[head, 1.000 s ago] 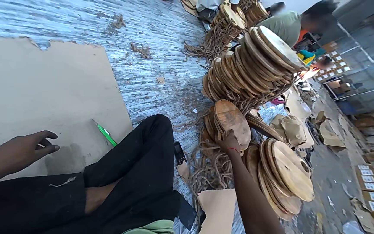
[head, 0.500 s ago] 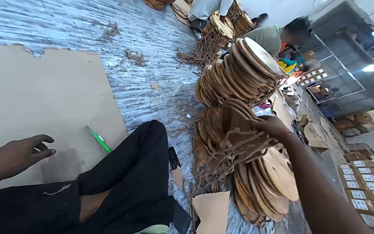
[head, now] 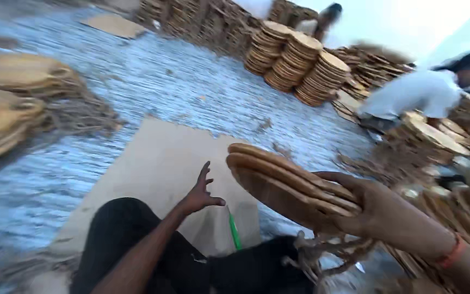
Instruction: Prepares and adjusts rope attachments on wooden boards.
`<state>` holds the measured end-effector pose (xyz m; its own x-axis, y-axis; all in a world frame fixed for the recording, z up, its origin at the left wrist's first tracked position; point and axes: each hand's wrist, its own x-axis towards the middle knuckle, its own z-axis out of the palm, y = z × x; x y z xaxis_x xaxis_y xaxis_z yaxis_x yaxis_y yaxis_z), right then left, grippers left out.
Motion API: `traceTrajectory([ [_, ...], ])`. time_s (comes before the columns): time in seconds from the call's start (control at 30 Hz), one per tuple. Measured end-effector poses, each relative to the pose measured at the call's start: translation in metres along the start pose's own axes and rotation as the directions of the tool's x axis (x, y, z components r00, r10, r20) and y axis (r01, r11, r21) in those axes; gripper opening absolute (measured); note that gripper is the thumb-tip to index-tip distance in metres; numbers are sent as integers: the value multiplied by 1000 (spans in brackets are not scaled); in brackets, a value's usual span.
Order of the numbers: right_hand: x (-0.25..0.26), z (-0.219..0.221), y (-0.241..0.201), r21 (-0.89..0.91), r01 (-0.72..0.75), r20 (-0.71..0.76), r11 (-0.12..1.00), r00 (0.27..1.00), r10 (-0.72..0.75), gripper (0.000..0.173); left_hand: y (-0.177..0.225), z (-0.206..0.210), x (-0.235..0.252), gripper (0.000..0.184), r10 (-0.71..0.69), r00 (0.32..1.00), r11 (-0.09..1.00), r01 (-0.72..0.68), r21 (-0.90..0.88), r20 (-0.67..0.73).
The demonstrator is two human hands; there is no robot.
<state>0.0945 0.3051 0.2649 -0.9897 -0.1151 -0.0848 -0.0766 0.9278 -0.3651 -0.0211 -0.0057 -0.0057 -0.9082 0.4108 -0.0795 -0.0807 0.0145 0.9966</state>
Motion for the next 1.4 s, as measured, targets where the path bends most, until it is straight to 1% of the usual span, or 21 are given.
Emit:
traceTrajectory([
  [0.03,28,7,-17,-45,75,57,996,996,-72,77,7,-9,-1,141,88,988,996,-92,-23,-125],
  [0.07,55,15,-34,-94,157,108,983,983,-146,77,14,-22,-1,140,181,950,982,-190,-11,-255],
  [0.13,105,31,-71,-179,261,244,948,946,-214,78,25,-56,-9,136,292,834,952,-300,59,-468],
  [0.2,148,47,-107,-251,345,344,905,905,-250,78,34,-86,-24,131,376,738,925,-267,269,-560],
  [0.27,181,69,-136,-297,448,417,843,856,-307,75,39,-104,-36,121,482,702,838,-197,508,-523],
  [0.3,195,82,-149,-328,489,463,808,829,-313,74,38,-108,-37,113,499,711,793,-144,592,-496],
  [0.37,216,107,-166,-359,536,544,764,785,-296,70,34,-107,-38,98,365,797,774,27,632,-481],
  [0.43,226,115,-172,-386,559,547,733,779,-306,65,37,-104,-35,80,216,864,785,124,606,-456],
  [0.5,228,112,-169,-434,562,524,704,793,-311,61,45,-99,-33,66,120,904,768,178,616,-411],
  [0.57,225,107,-154,-431,533,496,728,814,-302,60,51,-94,-30,59,119,931,730,152,666,-344],
  [0.67,214,106,-128,-391,497,458,775,835,-304,60,46,-83,-23,63,307,928,649,-41,760,-212],
  [0.73,210,109,-119,-366,498,442,786,836,-324,61,52,-72,-14,66,392,907,553,-99,827,-153],
  [0.77,210,110,-118,-357,494,445,793,836,-321,61,57,-69,-10,64,397,907,519,-92,850,-144],
  [0.9,220,114,-128,-335,451,461,827,844,-273,65,73,-72,7,61,327,932,503,-34,864,-154],
  [0.97,226,116,-142,-379,455,489,806,838,-243,66,78,-71,9,62,301,938,513,-6,858,-173],
  [1.07,228,123,-162,-469,467,523,749,831,-190,59,82,-67,4,60,286,937,532,17,846,-199],
  [1.17,226,122,-164,-459,463,503,758,839,-208,60,83,-72,2,58,227,949,552,58,832,-217],
  [1.23,224,117,-153,-416,434,426,799,869,-250,76,78,-74,3,57,243,942,563,59,824,-233],
  [1.3,221,116,-130,-333,390,273,858,911,-308,90,76,-74,5,57,249,935,559,75,826,-253],
  [1.33,219,119,-113,-258,365,164,895,929,-331,93,78,-73,5,56,233,935,558,96,825,-267],
  [1.4,216,139,-74,-1,304,-98,953,948,-302,86,80,-71,5,57,214,933,556,128,821,-290],
])
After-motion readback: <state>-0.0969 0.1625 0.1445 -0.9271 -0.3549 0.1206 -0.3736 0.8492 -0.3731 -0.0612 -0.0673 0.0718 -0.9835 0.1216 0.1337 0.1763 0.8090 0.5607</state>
